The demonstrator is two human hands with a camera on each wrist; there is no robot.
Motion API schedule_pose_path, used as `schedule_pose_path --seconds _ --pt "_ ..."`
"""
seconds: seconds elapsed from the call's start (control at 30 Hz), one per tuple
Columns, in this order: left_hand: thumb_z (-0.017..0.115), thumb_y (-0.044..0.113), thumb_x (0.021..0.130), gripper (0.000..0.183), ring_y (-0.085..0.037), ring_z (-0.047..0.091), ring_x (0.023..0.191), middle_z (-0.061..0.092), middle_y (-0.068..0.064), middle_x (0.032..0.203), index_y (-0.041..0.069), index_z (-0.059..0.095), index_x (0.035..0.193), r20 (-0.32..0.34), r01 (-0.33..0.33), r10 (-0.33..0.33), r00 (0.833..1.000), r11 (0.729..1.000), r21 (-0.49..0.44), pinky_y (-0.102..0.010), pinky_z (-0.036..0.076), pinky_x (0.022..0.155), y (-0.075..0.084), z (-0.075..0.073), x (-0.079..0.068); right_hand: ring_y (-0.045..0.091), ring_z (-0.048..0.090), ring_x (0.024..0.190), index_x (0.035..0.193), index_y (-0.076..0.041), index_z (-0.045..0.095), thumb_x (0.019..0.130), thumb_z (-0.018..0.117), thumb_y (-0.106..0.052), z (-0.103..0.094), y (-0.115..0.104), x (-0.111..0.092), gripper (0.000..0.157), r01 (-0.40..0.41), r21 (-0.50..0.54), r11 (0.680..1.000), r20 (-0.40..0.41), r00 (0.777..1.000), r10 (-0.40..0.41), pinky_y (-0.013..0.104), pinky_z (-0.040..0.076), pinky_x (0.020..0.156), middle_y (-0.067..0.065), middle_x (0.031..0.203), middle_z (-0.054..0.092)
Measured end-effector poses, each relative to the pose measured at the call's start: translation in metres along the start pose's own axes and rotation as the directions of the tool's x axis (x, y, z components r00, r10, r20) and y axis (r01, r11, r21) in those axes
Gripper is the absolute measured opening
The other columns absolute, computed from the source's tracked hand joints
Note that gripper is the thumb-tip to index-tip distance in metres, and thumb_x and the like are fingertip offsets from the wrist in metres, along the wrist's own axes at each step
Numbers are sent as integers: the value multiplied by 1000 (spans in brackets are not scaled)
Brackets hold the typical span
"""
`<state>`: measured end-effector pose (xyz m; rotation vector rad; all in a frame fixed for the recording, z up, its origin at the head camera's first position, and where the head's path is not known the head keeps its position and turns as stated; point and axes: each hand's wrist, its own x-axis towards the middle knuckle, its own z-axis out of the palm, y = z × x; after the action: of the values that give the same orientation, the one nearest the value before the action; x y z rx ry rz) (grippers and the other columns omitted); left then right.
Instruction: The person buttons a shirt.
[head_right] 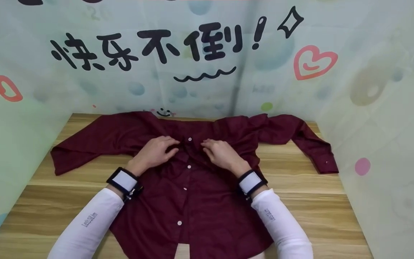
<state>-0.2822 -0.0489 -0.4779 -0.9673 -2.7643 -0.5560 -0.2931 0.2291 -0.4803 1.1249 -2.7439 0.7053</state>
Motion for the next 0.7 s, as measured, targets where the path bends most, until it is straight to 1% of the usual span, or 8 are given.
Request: schedule_pose_path --seconds 0.07,0.1,0.17,0.23,0.37,0.47,0.57,0.7 --pt "63 23 102 39 -34 63 120 66 -19 132 -2 66 132 102 30 -31 994 999 10 -43 50 102 -1 1 4 38 55 132 135 4 63 106 55 -13 4 1 6 35 -29 -2 1000 63 998 29 50 45 108 24 138 60" --pt "62 25 103 43 -34 60 125 62 -19 137 -1 63 136 155 50 -52 987 999 14 -43 48 105 -1 1 7 39 53 134 137 4 61 106 54 -13 6 2 9 36 -44 -4 999 88 995 45 50 43 109 25 141 57" --pt "60 30 103 50 -35 55 132 54 -20 147 0 57 144 247 96 -97 964 995 18 -43 44 109 -3 1 14 40 48 138 140 5 58 107 53 -14 9 3 16 39 -78 -3 997 127 989 78 51 40 112 27 147 51" --pt "59 35 104 57 -35 49 138 47 -19 154 3 50 150 319 155 -153 935 988 20 -43 40 113 -5 -1 21 40 43 142 143 5 54 107 52 -16 10 4 24 42 -115 0 993 163 980 113 51 36 115 28 151 46" --pt "57 42 104 68 -32 34 149 31 -16 164 6 36 158 419 265 -244 875 964 8 -40 30 119 -9 -2 34 41 32 148 151 3 45 108 51 -22 12 8 37 50 -199 13 980 232 954 190 50 29 119 29 158 34" --pt "53 42 106 70 -32 21 154 20 -15 168 7 28 161 453 317 -284 845 948 4 -42 22 123 -11 4 40 41 24 151 157 -1 36 109 48 -29 16 13 44 56 -276 -1 961 283 922 265 51 24 121 28 162 25" --pt "51 40 107 70 -35 13 155 13 -16 169 6 25 162 447 333 -306 840 943 21 -45 16 124 -9 7 37 41 22 151 160 -4 30 110 44 -31 21 17 53 58 -331 -22 943 309 895 321 51 22 122 28 164 19" --pt "52 40 106 70 -35 10 156 13 -17 169 5 27 161 428 273 -275 861 960 67 -46 14 125 4 1 25 44 23 150 162 -5 24 111 41 -29 22 23 69 59 -367 -19 930 292 888 357 49 23 122 29 165 15"
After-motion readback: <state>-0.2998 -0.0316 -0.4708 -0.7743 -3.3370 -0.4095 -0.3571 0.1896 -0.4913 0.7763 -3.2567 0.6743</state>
